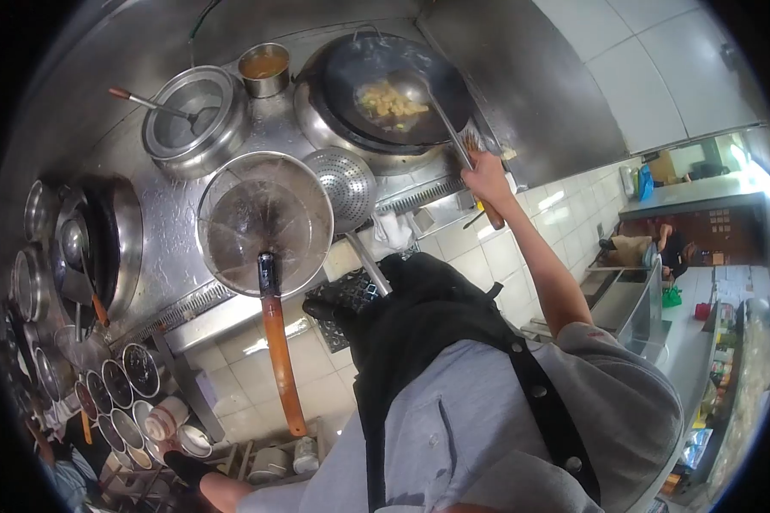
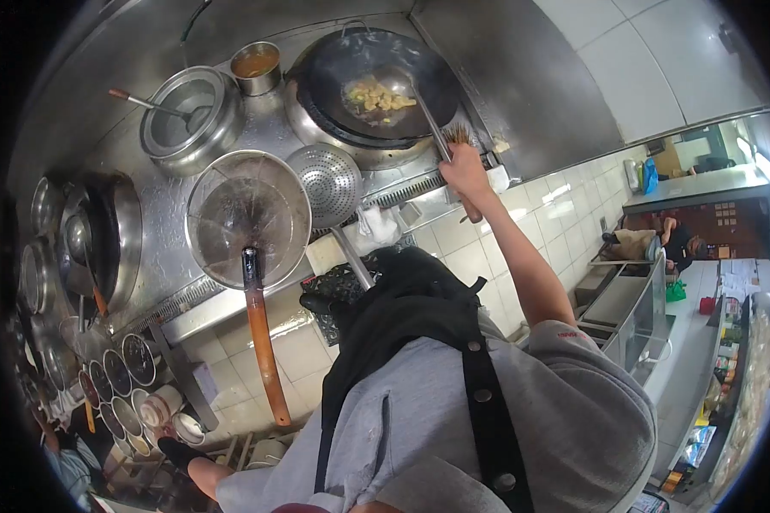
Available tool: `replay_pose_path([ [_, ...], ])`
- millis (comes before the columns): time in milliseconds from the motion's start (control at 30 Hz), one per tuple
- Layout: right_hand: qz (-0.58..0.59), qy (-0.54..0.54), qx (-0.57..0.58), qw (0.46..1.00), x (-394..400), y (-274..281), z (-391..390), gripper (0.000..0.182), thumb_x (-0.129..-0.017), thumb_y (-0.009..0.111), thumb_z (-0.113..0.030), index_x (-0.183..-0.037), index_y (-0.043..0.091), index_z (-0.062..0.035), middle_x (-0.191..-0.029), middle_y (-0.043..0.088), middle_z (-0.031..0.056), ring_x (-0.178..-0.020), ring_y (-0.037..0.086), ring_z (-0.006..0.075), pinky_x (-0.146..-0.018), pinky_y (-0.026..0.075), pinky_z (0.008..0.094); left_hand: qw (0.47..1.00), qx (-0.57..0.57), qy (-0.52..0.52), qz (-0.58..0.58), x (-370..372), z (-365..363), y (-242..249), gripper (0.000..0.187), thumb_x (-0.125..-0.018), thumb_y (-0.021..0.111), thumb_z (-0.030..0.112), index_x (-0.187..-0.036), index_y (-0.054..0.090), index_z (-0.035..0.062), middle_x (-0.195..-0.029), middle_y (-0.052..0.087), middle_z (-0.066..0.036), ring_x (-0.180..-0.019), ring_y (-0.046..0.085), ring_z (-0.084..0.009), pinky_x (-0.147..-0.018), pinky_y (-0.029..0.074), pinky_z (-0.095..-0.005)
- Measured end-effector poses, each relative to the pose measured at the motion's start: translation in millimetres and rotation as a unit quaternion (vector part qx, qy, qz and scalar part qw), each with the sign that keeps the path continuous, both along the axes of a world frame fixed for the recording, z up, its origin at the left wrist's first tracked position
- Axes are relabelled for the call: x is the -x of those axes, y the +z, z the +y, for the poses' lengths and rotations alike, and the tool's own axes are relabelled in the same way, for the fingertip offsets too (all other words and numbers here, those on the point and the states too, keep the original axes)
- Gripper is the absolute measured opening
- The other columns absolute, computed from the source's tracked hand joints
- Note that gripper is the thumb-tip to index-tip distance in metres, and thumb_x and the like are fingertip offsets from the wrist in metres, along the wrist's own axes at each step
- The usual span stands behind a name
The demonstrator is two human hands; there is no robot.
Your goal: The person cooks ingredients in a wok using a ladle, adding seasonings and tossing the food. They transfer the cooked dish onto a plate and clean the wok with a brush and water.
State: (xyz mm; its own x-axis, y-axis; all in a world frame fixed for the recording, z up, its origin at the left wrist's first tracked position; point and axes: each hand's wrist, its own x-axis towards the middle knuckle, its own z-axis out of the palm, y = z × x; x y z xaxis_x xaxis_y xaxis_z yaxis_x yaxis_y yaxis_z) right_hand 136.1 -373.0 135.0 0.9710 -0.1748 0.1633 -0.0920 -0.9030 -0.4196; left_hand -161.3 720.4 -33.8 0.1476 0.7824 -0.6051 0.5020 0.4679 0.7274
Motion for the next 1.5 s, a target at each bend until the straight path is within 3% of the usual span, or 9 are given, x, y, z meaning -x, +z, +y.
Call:
replay_pose_path([
  [167,0.08,-0.134,-0.19,0.969,-33,7,-33,0.012,-0.081,0.06,-0.003,-0.074,0.063,0.0067,-0.054,0.061,0.0132,-0.043,0.061,0.0198,-0.042,0.049,0.0352,0.851,-0.396,-0.116,0.326,32,-25,109,0.032,-0.088,0.069,0.024,-0.107,0.069,-0.0025,-0.11,0.071,-0.016,-0.089,0.068,-0.0247,-0.076,0.056,-0.0372],
  [333,0.147,-0.147,-0.328,0.922,-57,-13,-82,0.015,-0.081,0.063,-0.001,-0.067,0.061,0.0042,-0.054,0.058,0.0083,-0.041,0.055,0.0163,-0.039,0.045,0.0318,0.736,-0.647,-0.169,-0.101,-103,-495,275,0.031,-0.103,0.055,0.014,-0.124,0.067,-0.0043,-0.121,0.071,-0.016,-0.111,0.067,-0.0243,-0.099,0.051,-0.0364],
  [467,0.187,-0.07,-0.411,0.89,-46,-19,-108,0.009,-0.083,0.063,-0.004,-0.081,0.067,0.0043,-0.057,0.06,0.0093,-0.042,0.056,0.0159,-0.038,0.045,0.0329,0.819,-0.064,-0.436,-0.368,-171,-762,105,0.04,-0.098,0.058,0.009,-0.137,0.058,-0.0013,-0.139,0.061,-0.015,-0.13,0.058,-0.0259,-0.108,0.045,-0.0344],
  [533,0.167,-0.039,-0.383,0.908,-41,-12,-121,0.01,-0.082,0.063,-0.005,-0.083,0.067,0.0043,-0.059,0.061,0.0116,-0.042,0.056,0.018,-0.039,0.046,0.034,0.801,-0.179,-0.534,-0.203,-203,-868,36,0.068,-0.09,0.073,0.015,-0.148,0.044,-0.0054,-0.146,0.051,-0.028,-0.137,0.05,-0.0369,-0.114,0.039,-0.0411],
  [833,0.17,0.019,-0.304,0.937,-89,-6,-198,0.02,-0.079,0.06,-0.007,-0.085,0.066,0.0113,-0.06,0.065,0.0195,-0.047,0.066,0.0279,-0.048,0.055,0.0407,0.787,-0.24,-0.569,-0.007,-238,-916,-34,0.066,-0.079,0.083,0.024,-0.128,0.053,-0.0082,-0.112,0.066,-0.022,-0.102,0.066,-0.037,-0.09,0.052,-0.047],
  [933,0.182,0.047,-0.327,0.926,-119,-21,-194,0.021,-0.079,0.06,-0.006,-0.085,0.065,0.0136,-0.062,0.066,0.0208,-0.048,0.067,0.0272,-0.048,0.056,0.0397,0.881,0.114,-0.416,-0.193,-230,-881,-70,0.057,-0.082,0.075,0.023,-0.128,0.056,-0.0051,-0.106,0.07,-0.017,-0.094,0.069,-0.0337,-0.084,0.056,-0.0448],
  [1067,0.159,0.16,-0.228,0.947,-134,-23,-175,0.023,-0.078,0.06,-0.002,-0.093,0.065,0.0148,-0.069,0.067,0.0265,-0.063,0.072,0.0348,-0.059,0.06,0.043,0.74,0.486,-0.233,-0.402,-231,-928,77,0.052,-0.095,0.052,0.025,-0.142,0.048,0.0019,-0.125,0.062,-0.023,-0.116,0.061,-0.044,-0.106,0.045,-0.0655],
  [1267,0.072,0.334,0.101,0.935,-99,-26,-218,0.046,-0.078,0.058,0.002,-0.124,0.056,0.0089,-0.095,0.068,0.0288,-0.085,0.071,0.0435,-0.076,0.059,0.0507,0.813,0.382,-0.354,-0.259,-285,-970,78,0.044,-0.105,0.051,0.029,-0.14,0.049,0.0016,-0.104,0.068,-0.014,-0.095,0.071,-0.0321,-0.081,0.059,-0.045],
  [1500,0.175,0.168,-0.113,0.963,9,12,-252,0.039,-0.082,0.053,0.003,-0.12,0.055,0.0026,-0.089,0.066,0.0298,-0.084,0.065,0.051,-0.076,0.05,0.0563,0.831,0.371,-0.369,-0.192,-360,-1034,58,0.051,-0.108,0.038,0.052,-0.129,0.058,0.0101,-0.111,0.07,-0.007,-0.093,0.07,-0.0251,-0.074,0.058,-0.047],
])
